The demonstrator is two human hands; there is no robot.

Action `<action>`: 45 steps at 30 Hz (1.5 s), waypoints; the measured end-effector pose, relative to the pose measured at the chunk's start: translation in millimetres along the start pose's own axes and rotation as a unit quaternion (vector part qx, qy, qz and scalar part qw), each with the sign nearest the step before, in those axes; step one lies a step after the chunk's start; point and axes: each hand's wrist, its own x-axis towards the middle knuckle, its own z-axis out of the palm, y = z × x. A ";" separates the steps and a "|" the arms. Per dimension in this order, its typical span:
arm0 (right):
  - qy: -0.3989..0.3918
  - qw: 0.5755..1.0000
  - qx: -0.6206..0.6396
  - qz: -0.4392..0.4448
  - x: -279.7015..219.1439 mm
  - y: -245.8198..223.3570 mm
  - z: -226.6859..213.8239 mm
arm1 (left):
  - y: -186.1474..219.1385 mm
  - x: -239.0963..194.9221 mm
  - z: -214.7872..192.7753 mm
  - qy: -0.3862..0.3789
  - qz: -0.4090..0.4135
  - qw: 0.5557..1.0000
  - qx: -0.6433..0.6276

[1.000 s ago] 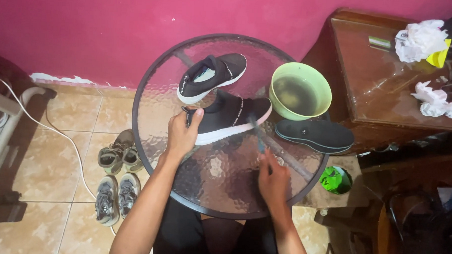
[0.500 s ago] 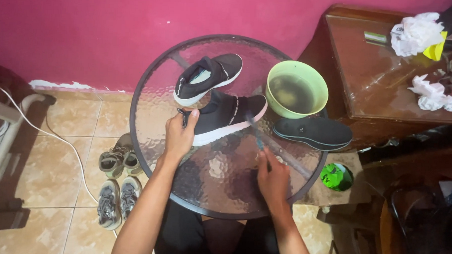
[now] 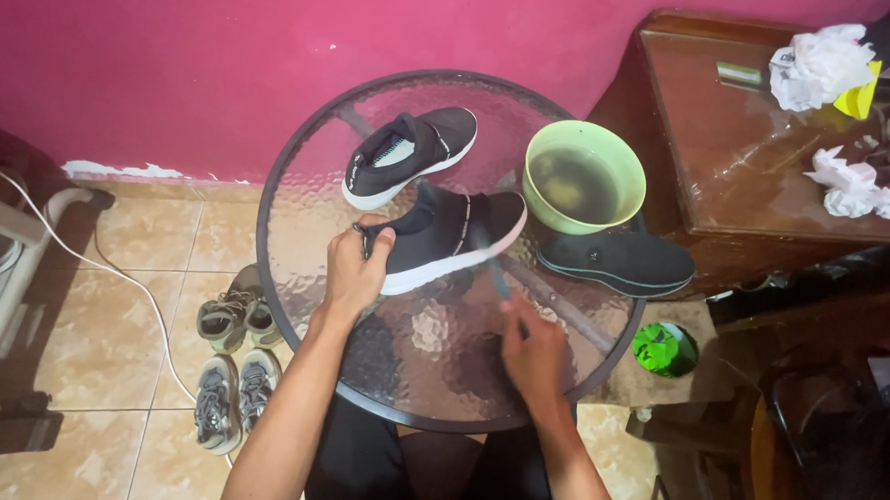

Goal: The person scrubs a black slip-on shoe with a toothbrush, repeatedly dipping the brush into a bowl of water. They clean the upper fabric, the white sole, and the heel area, rotating the shoe to reach different surfaces.

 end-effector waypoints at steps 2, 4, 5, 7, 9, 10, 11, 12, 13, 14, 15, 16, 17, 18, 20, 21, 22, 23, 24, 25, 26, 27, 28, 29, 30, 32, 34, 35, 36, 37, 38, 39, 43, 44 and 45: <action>-0.018 1.000 0.012 0.006 0.6 -3.8 -4.4 | 2.6 -0.4 -1.7 0.001 0.013 1.000 0.002; -0.036 0.999 0.023 0.016 1.3 3.6 -1.2 | 4.0 -1.0 -1.8 -0.001 0.025 1.000 0.005; -0.040 0.998 0.011 0.042 2.2 13.1 4.0 | 4.1 -1.8 -1.2 -0.003 0.039 0.999 0.013; -0.042 0.997 -0.001 0.064 3.2 23.7 9.0 | 6.0 -2.3 -0.7 -0.002 0.055 0.998 0.020; -0.072 0.996 -0.037 0.030 1.1 25.3 10.1 | 8.5 -1.7 -1.4 -0.002 0.079 0.997 0.023; -0.076 0.996 -0.038 0.032 8.8 26.2 9.5 | 11.5 -1.8 -1.9 -0.003 0.074 0.997 0.023; -0.046 0.998 -0.019 0.023 16.3 27.4 9.4 | 14.1 -1.9 -2.2 -0.001 0.104 0.994 0.025; -0.013 1.000 0.001 0.014 25.1 28.4 11.1 | 16.4 0.3 -3.0 0.002 0.136 0.990 0.027; -0.015 1.000 0.001 0.016 14.6 17.0 0.2 | 15.2 -7.5 -1.5 0.000 0.134 0.991 0.027; -0.038 0.999 0.008 0.022 13.1 6.0 -6.8 | 14.6 -5.7 -0.6 0.006 0.151 0.988 0.029; -0.062 0.998 0.015 0.027 11.5 -4.6 -13.6 | 13.8 -3.8 0.6 0.011 0.167 0.985 0.031; -0.068 0.997 0.015 0.031 13.6 10.0 -7.7 | 12.5 -3.0 0.8 0.007 0.161 0.986 0.032; -0.041 0.999 -0.004 0.029 15.2 25.4 -1.3 | 10.6 -2.4 1.5 0.018 0.189 0.981 0.039; -0.012 0.999 -0.023 0.025 18.5 41.7 5.8 | 8.8 0.9 3.2 0.029 0.219 0.974 0.045; -0.042 0.999 0.000 0.019 9.5 17.2 -8.0 | 8.7 -5.9 5.2 0.034 0.231 0.971 0.055; -0.069 0.997 0.023 0.008 9.1 4.9 -13.4 | 9.1 -4.6 5.7 0.042 0.246 0.966 0.065; -0.070 0.997 0.021 0.014 10.8 16.7 -10.8 | 14.1 -5.0 5.6 0.037 0.244 0.967 0.063; -0.060 0.998 -0.025 0.021 11.7 28.5 -8.1 | 18.9 -5.8 5.5 0.054 0.277 0.956 0.076; -0.047 0.996 -0.071 0.024 16.3 40.3 -4.3 | 23.9 -3.6 4.5 0.074 0.311 0.943 0.089; -0.047 0.996 -0.072 0.025 14.5 29.9 -12.3 | 25.0 -7.0 7.0 0.072 0.311 0.943 0.088; -0.052 0.997 -0.048 0.023 17.0 19.3 -17.6 | 25.9 -6.3 8.4 0.083 0.328 0.936 0.096; -0.058 0.998 -0.023 0.020 19.3 8.9 -22.8 | 26.5 -5.7 9.8 0.094 0.344 0.929 0.103; -0.061 0.998 -0.025 0.024 18.4 10.8 -23.3 | 23.9 -6.8 10.4 0.091 0.340 0.930 0.102; -0.068 0.997 -0.019 0.027 17.1 12.6 -23.6 | 21.2 -8.3 10.9 0.097 0.362 0.921 0.112; -0.070 0.997 -0.012 0.028 18.5 14.7 -23.4 | 18.8 -6.3 12.0 0.104 0.386 0.909 0.121; -0.032 0.996 -0.070 0.047 13.7 34.7 -13.4 | 24.1 -8.0 14.3 0.111 0.400 0.901 0.123; 0.007 0.991 -0.122 0.057 19.8 27.8 -13.4 | 27.4 -5.0 12.9 0.126 0.415 0.891 0.131; -0.044 0.996 -0.062 0.047 26.1 12.0 -19.2 | 27.5 -2.2 12.1 0.141 0.428 0.882 0.139; -0.099 0.994 -0.005 0.046 21.8 -3.8 -28.9 | 27.0 -7.6 13.3 0.148 0.437 0.876 0.142; -0.102 0.994 -0.007 0.049 19.3 1.0 -30.3 | 24.8 -12.1 14.8 0.145 0.434 0.878 0.140; -0.058 0.994 -0.082 0.047 21.7 5.6 -30.1 | 23.3 -11.1 15.8 0.159 0.448 0.866 0.157; -0.013 0.987 -0.157 0.044 24.2 9.6 -30.3 | 22.2 -9.9 16.3 0.173 0.462 0.852 0.174; -0.096 0.992 -0.083 0.028 28.5 -1.7 -32.3 | 24.2 -13.8 21.0 0.190 0.490 0.827 0.201; -0.091 0.990 -0.105 0.030 25.7 -1.0 -34.6 | 22.1 -18.0 23.5 0.199 0.494 0.820 0.208; -0.085 0.988 -0.128 0.032 23.0 -0.1 -36.5 | 19.7 -22.3 26.2 0.208 0.498 0.814 0.216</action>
